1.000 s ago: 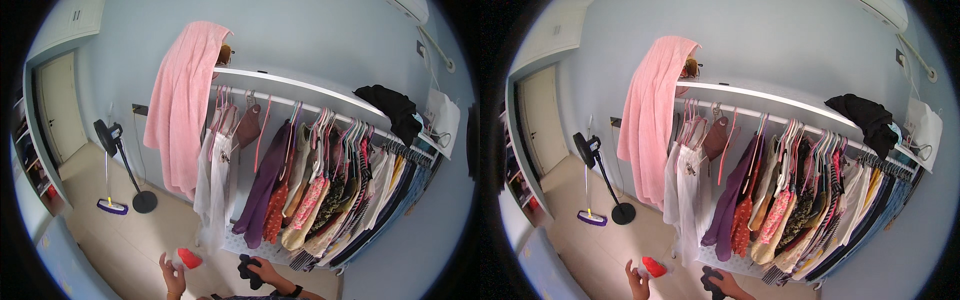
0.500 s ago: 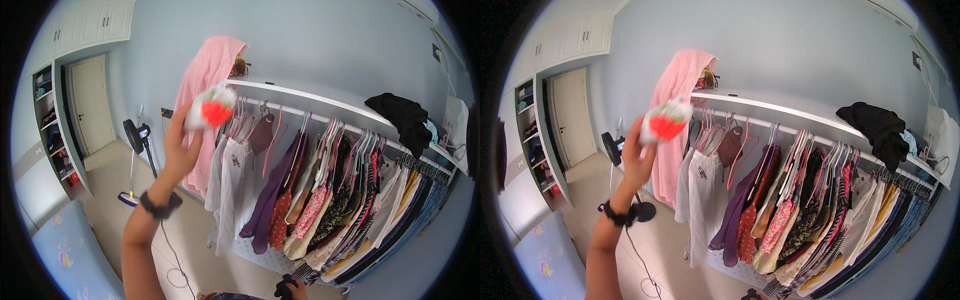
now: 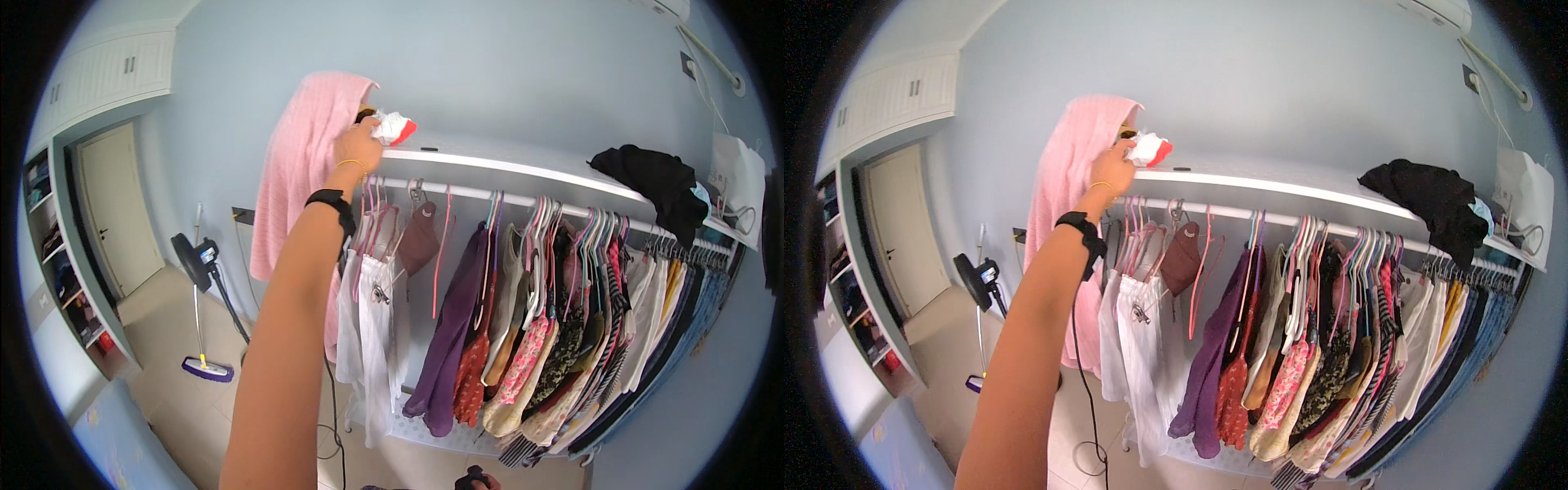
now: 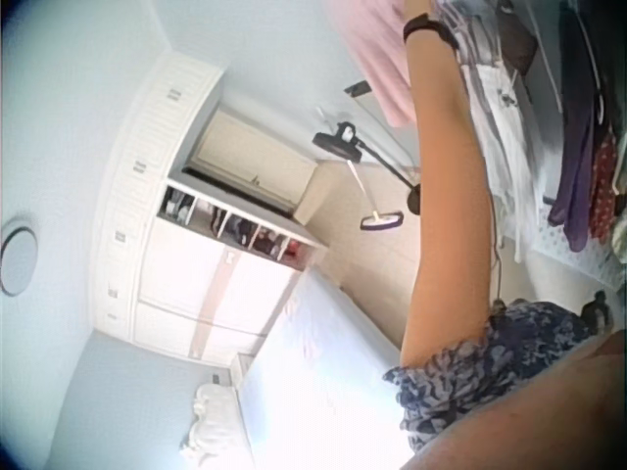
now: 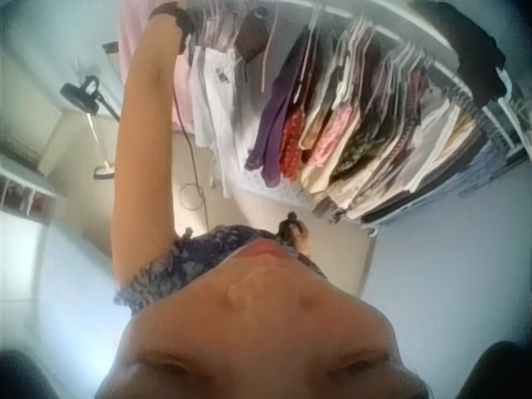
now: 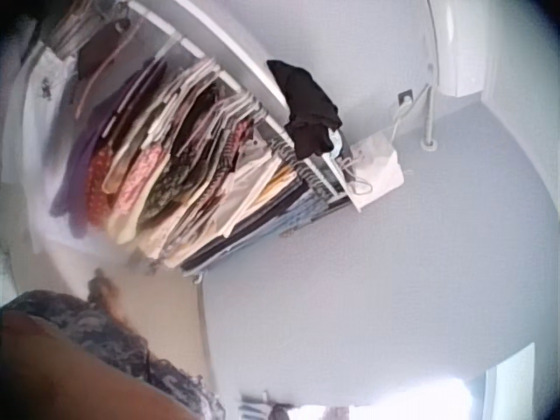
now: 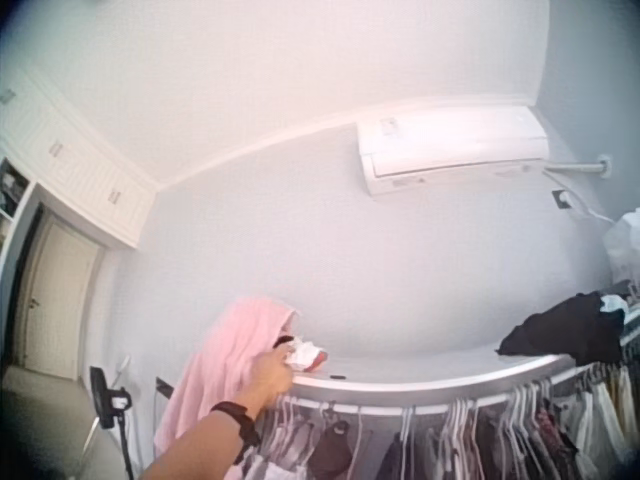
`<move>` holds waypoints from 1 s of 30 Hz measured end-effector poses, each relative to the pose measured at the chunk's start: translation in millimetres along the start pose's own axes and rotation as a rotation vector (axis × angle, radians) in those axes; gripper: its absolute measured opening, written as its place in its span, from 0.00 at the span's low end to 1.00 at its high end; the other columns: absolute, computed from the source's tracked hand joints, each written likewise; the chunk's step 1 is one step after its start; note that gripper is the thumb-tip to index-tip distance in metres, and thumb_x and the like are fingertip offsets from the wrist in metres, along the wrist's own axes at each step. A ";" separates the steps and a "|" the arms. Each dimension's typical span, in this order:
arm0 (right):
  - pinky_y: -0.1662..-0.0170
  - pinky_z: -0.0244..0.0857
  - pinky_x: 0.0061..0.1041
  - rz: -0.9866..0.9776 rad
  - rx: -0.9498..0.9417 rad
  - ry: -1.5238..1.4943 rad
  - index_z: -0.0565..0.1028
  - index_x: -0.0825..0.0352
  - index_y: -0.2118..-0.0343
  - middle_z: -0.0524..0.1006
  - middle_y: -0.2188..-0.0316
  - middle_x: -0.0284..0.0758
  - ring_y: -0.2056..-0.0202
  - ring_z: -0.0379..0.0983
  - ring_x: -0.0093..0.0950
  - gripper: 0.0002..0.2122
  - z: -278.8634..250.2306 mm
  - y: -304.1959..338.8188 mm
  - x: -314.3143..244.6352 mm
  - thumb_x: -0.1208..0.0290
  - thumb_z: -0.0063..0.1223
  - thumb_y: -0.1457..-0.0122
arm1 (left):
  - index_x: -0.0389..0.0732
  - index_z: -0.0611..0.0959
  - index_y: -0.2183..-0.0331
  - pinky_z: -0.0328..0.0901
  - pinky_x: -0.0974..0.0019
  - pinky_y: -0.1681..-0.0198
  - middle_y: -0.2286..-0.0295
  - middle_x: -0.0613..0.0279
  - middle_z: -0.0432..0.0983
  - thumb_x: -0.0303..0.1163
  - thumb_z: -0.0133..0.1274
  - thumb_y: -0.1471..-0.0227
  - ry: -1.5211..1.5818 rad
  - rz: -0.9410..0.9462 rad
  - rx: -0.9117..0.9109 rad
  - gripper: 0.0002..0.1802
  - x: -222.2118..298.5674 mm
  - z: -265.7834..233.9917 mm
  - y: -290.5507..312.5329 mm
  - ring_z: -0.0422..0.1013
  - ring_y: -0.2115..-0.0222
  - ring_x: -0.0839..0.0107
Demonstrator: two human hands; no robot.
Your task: The person wipes the top of a closet shelf with a cloth after moving items like a fan, a paper bag, and a bag. The person then removes several shirts and a white dress on hangers from the closet rack and places them on the bed.
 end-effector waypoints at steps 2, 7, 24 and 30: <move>0.68 0.65 0.25 0.227 0.107 -0.245 0.67 0.72 0.61 0.72 0.73 0.39 0.73 0.69 0.28 0.14 12.5 -1.9 13.4 0.68 0.47 0.49 | 0.43 0.75 0.65 0.61 0.55 0.63 0.71 0.52 0.74 0.34 0.40 0.58 -0.212 0.012 -0.031 0.16 -11.3 4.7 0.3 0.68 0.66 0.55; 0.68 0.62 0.20 -0.126 0.146 0.061 0.70 0.73 0.66 0.73 0.75 0.33 0.73 0.67 0.21 0.12 23.8 -38.8 11.1 0.72 0.51 0.53 | 0.39 0.74 0.66 0.58 0.56 0.59 0.71 0.52 0.72 0.31 0.42 0.57 0.012 0.173 0.261 0.13 -1.3 -5.7 15.4 0.66 0.67 0.55; 0.63 0.64 0.21 -1.223 0.232 0.160 0.70 0.70 0.62 0.72 0.68 0.33 0.67 0.70 0.24 0.15 93.8 -31.3 -493.3 0.62 0.45 0.46 | 0.25 0.51 0.48 0.43 0.62 0.43 0.49 0.36 0.48 0.44 0.51 0.57 0.336 -0.143 -0.267 0.45 -117.0 53.8 162.5 0.46 0.46 0.51; 0.57 0.57 0.24 -1.203 0.578 0.483 0.66 0.74 0.60 0.67 0.65 0.41 0.61 0.63 0.32 0.24 119.2 -84.8 -609.3 0.56 0.53 0.53 | 0.22 0.47 0.48 0.42 0.64 0.43 0.48 0.34 0.45 0.52 0.56 0.64 0.438 -0.320 -0.306 0.56 -118.4 70.2 165.5 0.44 0.45 0.51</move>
Point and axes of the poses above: each hand's wrist, its own y-axis away from the middle knuckle, its own z-axis out of the palm, x = y × z, the point moved 6 cm from there along -y, towards the middle knuckle
